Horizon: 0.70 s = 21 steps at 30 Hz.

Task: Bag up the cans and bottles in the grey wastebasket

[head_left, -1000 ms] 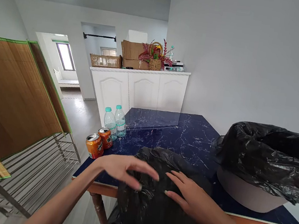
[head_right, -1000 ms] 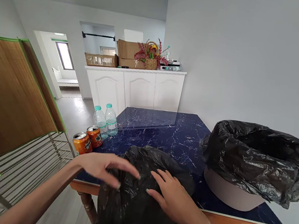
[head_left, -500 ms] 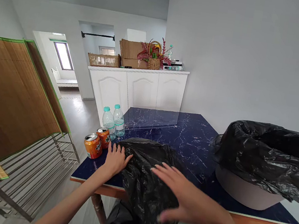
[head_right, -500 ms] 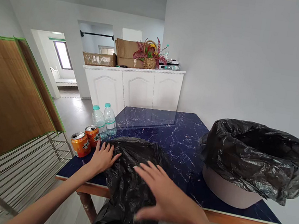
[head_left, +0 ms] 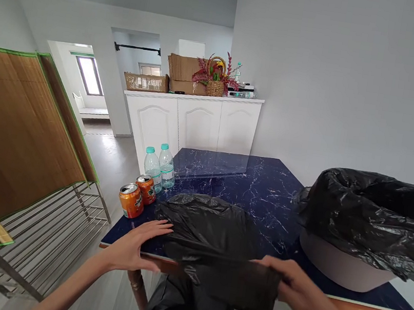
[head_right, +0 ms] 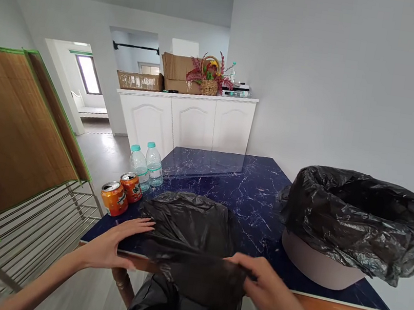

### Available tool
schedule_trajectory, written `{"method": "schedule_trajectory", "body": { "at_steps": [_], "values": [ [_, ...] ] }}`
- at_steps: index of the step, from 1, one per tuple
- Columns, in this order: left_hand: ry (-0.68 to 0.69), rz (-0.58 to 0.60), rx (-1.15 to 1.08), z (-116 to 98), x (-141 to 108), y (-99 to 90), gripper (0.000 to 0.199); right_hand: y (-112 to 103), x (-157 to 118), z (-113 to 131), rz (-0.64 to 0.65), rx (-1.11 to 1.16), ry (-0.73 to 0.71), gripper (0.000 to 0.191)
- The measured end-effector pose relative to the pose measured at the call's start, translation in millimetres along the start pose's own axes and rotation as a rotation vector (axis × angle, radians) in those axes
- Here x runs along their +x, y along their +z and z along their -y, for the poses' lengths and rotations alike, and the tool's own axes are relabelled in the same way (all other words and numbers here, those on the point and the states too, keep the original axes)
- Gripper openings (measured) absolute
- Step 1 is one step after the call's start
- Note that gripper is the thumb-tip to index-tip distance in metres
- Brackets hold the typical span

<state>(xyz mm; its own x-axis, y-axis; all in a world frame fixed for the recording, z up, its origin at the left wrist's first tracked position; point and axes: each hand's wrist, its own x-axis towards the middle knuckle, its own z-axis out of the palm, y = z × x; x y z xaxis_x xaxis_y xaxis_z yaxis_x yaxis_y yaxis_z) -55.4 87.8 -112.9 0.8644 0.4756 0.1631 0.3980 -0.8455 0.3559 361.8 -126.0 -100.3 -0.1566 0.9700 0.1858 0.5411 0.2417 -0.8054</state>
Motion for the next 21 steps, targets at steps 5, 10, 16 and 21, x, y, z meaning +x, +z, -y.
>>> {"method": "schedule_trajectory", "body": {
  "at_steps": [5,10,16,21],
  "values": [
    [-0.189,-0.227,-0.161,-19.9,26.5,1.8,0.044,-26.0,31.7,-1.3,-0.536,0.196,0.111,0.046],
    [-0.418,-0.398,-0.174,-20.3,60.4,6.1,0.056,13.3,40.6,41.3,-0.759,-0.274,-0.149,0.055],
    [-0.381,-0.437,-0.056,-32.7,85.1,13.1,0.032,72.4,94.6,51.3,-0.257,-0.655,-0.317,0.057],
    [0.053,-0.302,0.247,-39.5,86.8,15.2,0.042,78.5,153.4,10.1,-0.056,-0.636,-0.127,0.07]
  ]
}}
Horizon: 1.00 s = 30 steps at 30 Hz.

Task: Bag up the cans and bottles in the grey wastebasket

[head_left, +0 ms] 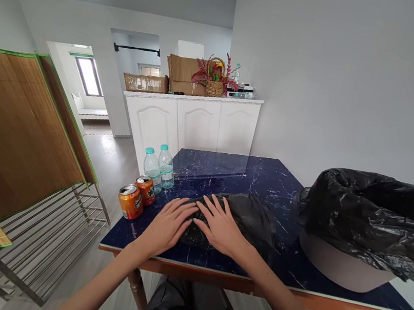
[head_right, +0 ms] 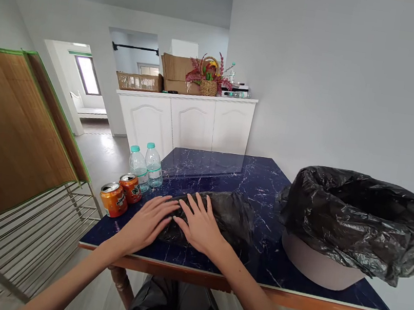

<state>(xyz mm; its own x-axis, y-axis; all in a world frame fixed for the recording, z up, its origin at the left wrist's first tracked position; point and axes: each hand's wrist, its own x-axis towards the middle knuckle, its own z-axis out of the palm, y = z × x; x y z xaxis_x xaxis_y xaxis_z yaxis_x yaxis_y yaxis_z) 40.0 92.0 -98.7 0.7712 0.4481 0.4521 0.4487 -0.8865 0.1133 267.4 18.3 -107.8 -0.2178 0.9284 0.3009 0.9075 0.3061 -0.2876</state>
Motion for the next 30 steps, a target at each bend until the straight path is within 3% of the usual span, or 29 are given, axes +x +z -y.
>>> {"method": "schedule_trajectory", "body": {
  "at_steps": [2,6,9,12,14,15,18,21,22,24,26,28,30],
  "values": [
    [0.078,0.136,0.054,11.1,-6.8,5.2,0.044,10.5,4.9,-17.6,0.078,0.026,0.044,0.075],
    [-0.093,0.285,0.013,37.5,-29.8,9.1,0.049,19.7,-6.9,-63.7,0.125,0.023,0.153,0.078],
    [-0.119,0.341,-0.046,44.5,-50.5,-2.8,0.055,12.9,-20.1,-102.3,0.125,0.01,0.249,0.078],
    [-0.054,0.333,-0.053,42.9,-71.2,-19.3,0.083,-0.8,-30.9,-120.3,0.118,0.015,0.345,0.084],
    [0.012,0.289,-0.042,38.7,-83.1,-28.0,0.094,-10.9,-39.0,-110.3,0.089,0.019,0.361,0.088],
    [0.042,0.253,-0.035,34.9,-87.6,-31.5,0.09,-15.8,-43.8,-98.1,0.073,0.03,0.335,0.088],
    [0.109,0.119,-0.042,13.4,-91.5,-41.2,0.072,-28.6,-60.1,-40.7,0.081,0.185,0.085,0.09],
    [0.172,-0.017,-0.088,-21.4,-77.2,-52.7,0.069,-33.3,-70.7,24.0,0.169,0.391,-0.168,0.12],
    [0.2,-0.06,-0.096,-33.7,-69.3,-56.6,0.064,-32.4,-71.5,41.9,0.172,0.47,-0.179,0.117],
    [0.259,-0.177,-0.078,-55.4,-52.4,-62.5,0.055,-27.8,-69.0,67.7,0.136,0.698,-0.1,0.082],
    [0.272,-0.38,-0.013,-70.4,-38.2,-63.7,0.057,-21.9,-63.5,78.8,0.086,1.007,0.074,0.059],
    [0.24,-0.607,0.052,-77.6,-29.7,-58.9,0.066,-17.3,-57.7,76.3,0.051,1.331,0.311,0.06],
    [0.22,-0.673,0.08,-78.1,-26.4,-48.9,0.066,-14.1,-53.1,63.8,0.013,1.555,0.535,0.065]
  ]
}}
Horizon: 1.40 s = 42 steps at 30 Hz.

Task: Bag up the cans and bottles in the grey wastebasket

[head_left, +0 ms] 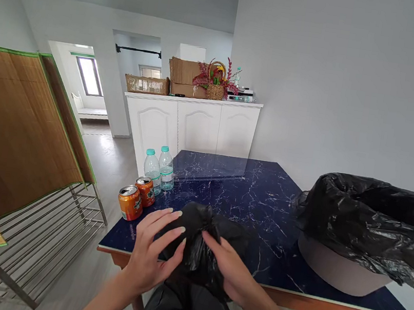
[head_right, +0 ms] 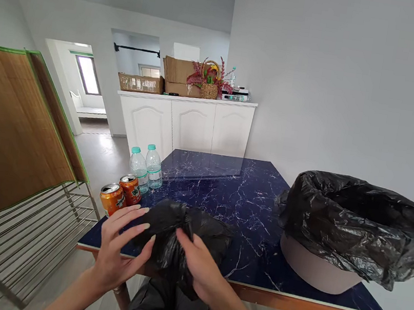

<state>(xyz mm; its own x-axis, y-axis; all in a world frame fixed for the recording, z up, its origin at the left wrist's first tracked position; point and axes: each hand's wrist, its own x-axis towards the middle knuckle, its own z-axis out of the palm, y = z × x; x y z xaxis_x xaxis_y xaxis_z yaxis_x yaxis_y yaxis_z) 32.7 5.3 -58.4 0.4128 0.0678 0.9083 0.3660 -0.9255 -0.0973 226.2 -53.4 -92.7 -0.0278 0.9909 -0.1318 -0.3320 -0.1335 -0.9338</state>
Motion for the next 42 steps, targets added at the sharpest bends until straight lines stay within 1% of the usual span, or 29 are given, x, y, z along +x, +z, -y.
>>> {"method": "schedule_trajectory", "body": {
  "at_steps": [1,2,4,5,6,8,9,10,11,13,15,17,19,20,21,22,23,25,27,29,32,33,34,36,38,40,41,42],
  "values": [
    [0.012,0.068,-0.006,0.9,-3.6,5.4,0.062,-7.7,5.0,-0.1,-0.048,0.051,0.034,0.066],
    [0.034,0.194,-0.023,2.7,-7.8,11.2,0.057,-16.4,10.4,-0.4,-0.091,0.022,0.023,0.066],
    [0.075,0.5,-0.067,8.6,-16.1,24.3,0.053,-34.2,21.6,-2.0,-0.19,-0.185,-0.075,0.066],
    [0.085,0.626,-0.09,12.3,-19.9,31.4,0.056,-42.2,27.0,-3.4,-0.245,-0.297,-0.128,0.069],
    [0.083,0.717,-0.11,16.1,-23.2,38.7,0.06,-48.9,31.6,-5.1,-0.306,-0.405,-0.188,0.075],
    [0.06,0.816,-0.144,23.3,-28.4,52.5,0.064,-56.5,36.9,-9.2,-0.419,-0.625,-0.334,0.084],
    [0.05,0.844,-0.161,26.2,-30.1,58.6,0.064,-57.3,36.9,-11.2,-0.457,-0.75,-0.414,0.081],
    [0.043,0.863,-0.179,28.3,-31.3,64.0,0.064,-56.1,35.0,-13.0,-0.47,-0.9,-0.496,0.075],
    [0.039,0.877,-0.198,29.8,-31.9,68.7,0.064,-53.4,31.4,-14.4,-0.454,-1.047,-0.562,0.068],
    [0.041,0.903,-0.237,30.8,-31.5,76.5,0.063,-45.7,21.0,-16.8,-0.344,-1.251,-0.608,0.06],
    [0.044,0.931,-0.27,30.2,-30.0,83.1,0.062,-39.4,9.9,-19.8,-0.199,-1.372,-0.599,0.064],
    [0.028,0.967,-0.294,29.4,-29.0,88.7,0.06,-38.9,1.9,-25.3,-0.078,-1.474,-0.537,0.083],
    [-0.018,1.0,-0.309,29.5,-29.3,92.9,0.059,-45.2,-2.1,-33.4,0.003,-1.553,-0.39,0.11],
    [-0.047,1.015,-0.313,30.2,-29.9,94.0,0.06,-50.2,-3.0,-37.9,0.025,-1.582,-0.305,0.12],
    [-0.072,1.027,-0.315,31.4,-30.8,94.2,0.062,-55.8,-3.4,-42.3,0.033,-1.607,-0.234,0.125],
    [-0.092,1.036,-0.316,33.0,-31.8,93.5,0.063,-61.6,-3.6,-46.1,0.03,-1.628,-0.187,0.124],
    [-0.107,1.042,-0.319,35.3,-33.0,91.7,0.064,-67.1,-3.9,-49.3,0.022,-1.642,-0.167,0.118],
    [-0.128,1.044,-0.333,41.2,-35.5,84.8,0.065,-76.8,-5.0,-52.9,0.008,-1.648,-0.179,0.104],
    [-0.14,1.036,-0.355,48.1,-38.5,74.3,0.068,-84.3,-6.7,-52.9,0.012,-1.625,-0.213,0.097],
    [-0.138,1.022,-0.371,54.7,-42.2,62.3,0.078,-90.4,-8.4,-50.3,0.029,-1.589,-0.257,0.093],
    [-0.115,1.015,-0.37,61.1,-48.2,46.1,0.102,-98.6,-10.7,-43.9,0.09,-1.531,-0.295,0.08],
    [-0.107,1.012,-0.366,62.0,-50.1,41.9,0.105,-101.1,-11.9,-41.3,0.112,-1.509,-0.298,0.075],
    [-0.102,1.003,-0.359,62.3,-51.8,38.2,0.102,-103.3,-13.5,-38.4,0.132,-1.485,-0.302,0.07],
    [-0.101,0.962,-0.344,60.8,-54.4,31.8,0.089,-106.6,-18.6,-30.9,0.153,-1.428,-0.319,0.064],
    [-0.101,0.903,-0.346,57.1,-56.0,25.6,0.066,-107.6,-26.3,-20.6,0.163,-1.363,-0.327,0.061],
    [-0.105,0.841,-0.369,51.5,-57.1,19.4,0.038,-106.7,-35.0,-8.4,0.161,-1.29,-0.315,0.053],
    [-0.119,0.812,-0.382,48.3,-57.4,16.7,0.03,-105.7,-38.6,-2.4,0.16,-1.25,-0.299,0.047],
    [-0.15,0.784,-0.389,44.8,-57.4,14.7,0.026,-104.6,-41.2,2.8,0.157,-1.213,-0.272,0.041]
  ]
}}
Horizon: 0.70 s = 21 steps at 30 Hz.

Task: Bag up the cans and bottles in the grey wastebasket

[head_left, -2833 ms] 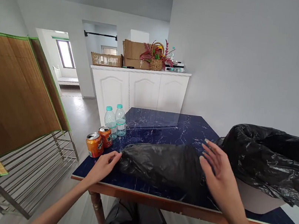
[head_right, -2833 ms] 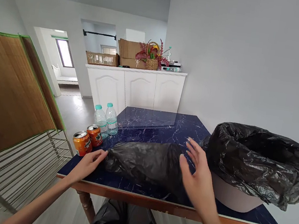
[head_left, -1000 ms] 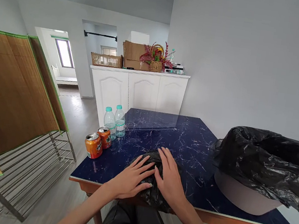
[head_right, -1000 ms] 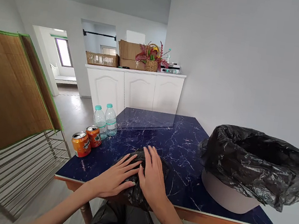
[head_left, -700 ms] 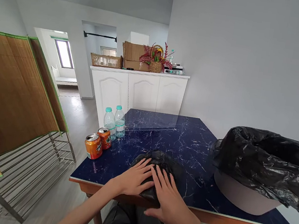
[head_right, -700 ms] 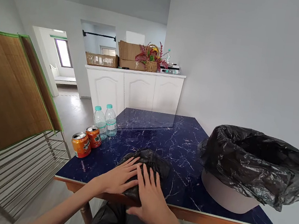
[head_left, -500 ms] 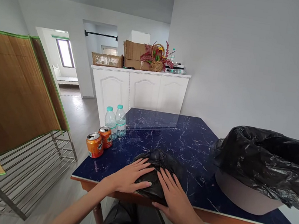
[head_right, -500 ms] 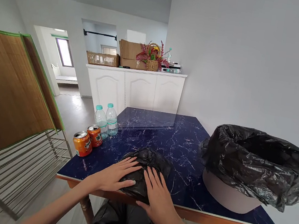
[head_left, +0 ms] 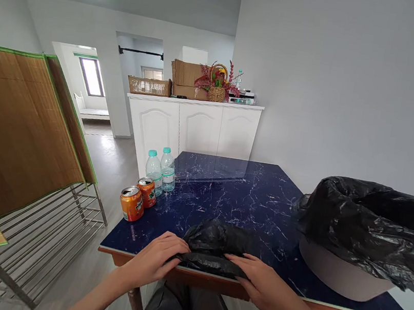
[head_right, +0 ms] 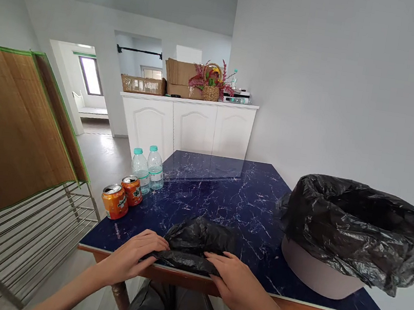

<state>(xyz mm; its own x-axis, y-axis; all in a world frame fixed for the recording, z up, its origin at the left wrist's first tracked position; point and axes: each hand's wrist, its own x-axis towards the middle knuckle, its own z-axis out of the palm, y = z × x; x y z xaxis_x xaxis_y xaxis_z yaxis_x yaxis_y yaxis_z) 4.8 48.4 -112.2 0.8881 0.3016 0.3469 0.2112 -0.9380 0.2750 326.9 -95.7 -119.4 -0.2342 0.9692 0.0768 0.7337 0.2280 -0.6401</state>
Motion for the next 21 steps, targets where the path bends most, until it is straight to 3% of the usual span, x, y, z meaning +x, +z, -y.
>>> {"method": "schedule_trajectory", "body": {
  "at_steps": [2,5,7,8,11,14,16,19,21],
  "values": [
    [-0.081,-0.063,-0.034,-7.0,0.4,0.9,0.022,-5.0,0.7,5.2,-0.046,0.023,0.081,0.039],
    [-0.242,-0.127,-0.092,-13.8,11.9,4.2,0.023,0.8,10.8,11.5,-0.381,-0.156,0.159,0.04],
    [-0.338,-0.144,-0.141,-14.0,25.0,8.5,0.026,12.1,20.6,17.1,-0.601,-0.293,0.081,0.045],
    [-0.375,-0.152,-0.159,-12.5,31.7,11.7,0.026,18.8,25.7,20.0,-0.635,-0.331,0.016,0.047],
    [-0.427,-0.197,-0.107,-3.9,48.2,23.9,0.025,38.0,41.1,23.3,-0.536,-0.385,-0.11,0.05],
    [-0.415,-0.281,0.115,3.6,57.8,33.1,0.043,50.7,55.5,12.7,-0.413,-0.439,-0.068,0.054],
    [-0.315,-0.317,0.285,4.1,62.4,34.0,0.053,55.0,62.3,1.3,-0.353,-0.448,-0.024,0.056],
    [-0.02,-0.178,0.383,-0.2,66.8,32.4,0.063,56.8,65.8,-11.8,-0.284,-0.416,0.002,0.059],
    [0.085,-0.038,0.349,-2.1,66.7,34.8,0.058,55.7,65.3,-16.0,-0.244,-0.386,0.011,0.061]
  ]
}}
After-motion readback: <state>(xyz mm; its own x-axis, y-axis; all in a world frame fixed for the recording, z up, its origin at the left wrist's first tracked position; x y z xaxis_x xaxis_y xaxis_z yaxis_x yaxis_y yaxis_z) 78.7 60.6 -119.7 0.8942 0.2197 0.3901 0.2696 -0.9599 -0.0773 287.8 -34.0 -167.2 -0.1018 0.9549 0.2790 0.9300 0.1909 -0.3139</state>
